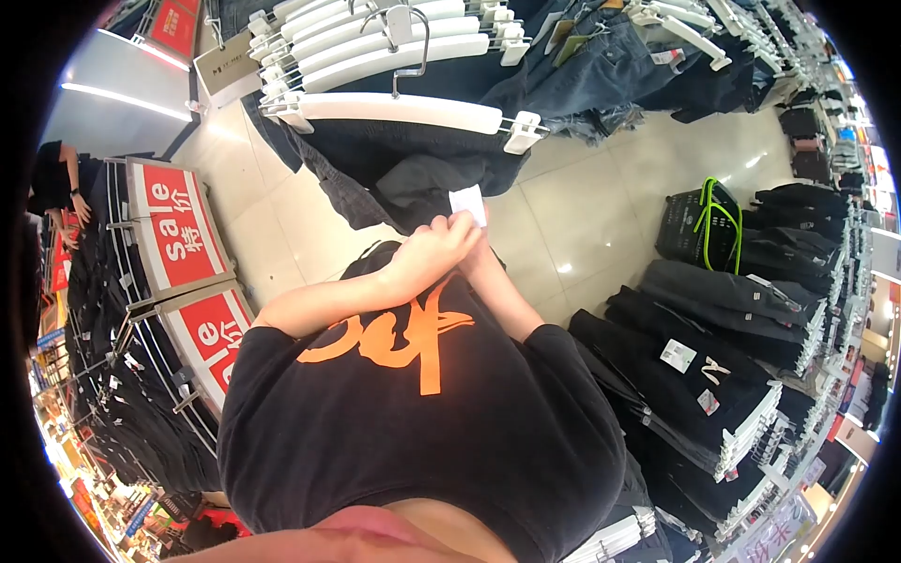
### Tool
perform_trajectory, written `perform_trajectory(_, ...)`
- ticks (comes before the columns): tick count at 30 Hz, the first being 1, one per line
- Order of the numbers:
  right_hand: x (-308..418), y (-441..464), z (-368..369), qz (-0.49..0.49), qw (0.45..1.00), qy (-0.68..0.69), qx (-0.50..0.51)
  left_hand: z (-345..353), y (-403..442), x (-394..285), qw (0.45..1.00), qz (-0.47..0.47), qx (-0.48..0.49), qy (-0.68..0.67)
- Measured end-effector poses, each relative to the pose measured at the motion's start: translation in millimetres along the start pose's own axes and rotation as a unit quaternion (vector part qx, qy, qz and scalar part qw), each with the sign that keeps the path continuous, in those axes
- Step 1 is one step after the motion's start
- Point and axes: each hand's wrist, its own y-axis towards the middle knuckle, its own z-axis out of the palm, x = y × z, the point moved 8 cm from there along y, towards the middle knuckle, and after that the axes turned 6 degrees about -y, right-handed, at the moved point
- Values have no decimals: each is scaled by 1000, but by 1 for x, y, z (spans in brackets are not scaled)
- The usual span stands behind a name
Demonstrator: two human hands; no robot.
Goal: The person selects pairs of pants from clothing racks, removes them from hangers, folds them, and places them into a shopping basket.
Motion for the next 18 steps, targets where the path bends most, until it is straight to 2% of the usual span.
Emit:
perform_trajectory(5, -3, 1, -12, -59, 989, -134, -22, -4, -8, -3, 998, -58, 15, 18)
perform_trajectory(8, -2, 5, -19, -103, 968, -225, -34, -5, -12, -5, 998, -60, 11, 0)
perform_trajectory(11, -2, 10, -24, -137, 945, -296, -39, -12, -18, -1, 993, -83, -66, -43)
perform_trajectory(15, -2, 12, -26, -161, 922, -349, -44, -19, -33, 10, 981, -87, -85, -153)
perform_trajectory(18, -2, 10, -24, -189, 915, -352, -48, -28, -39, 15, 975, -99, -95, -174)
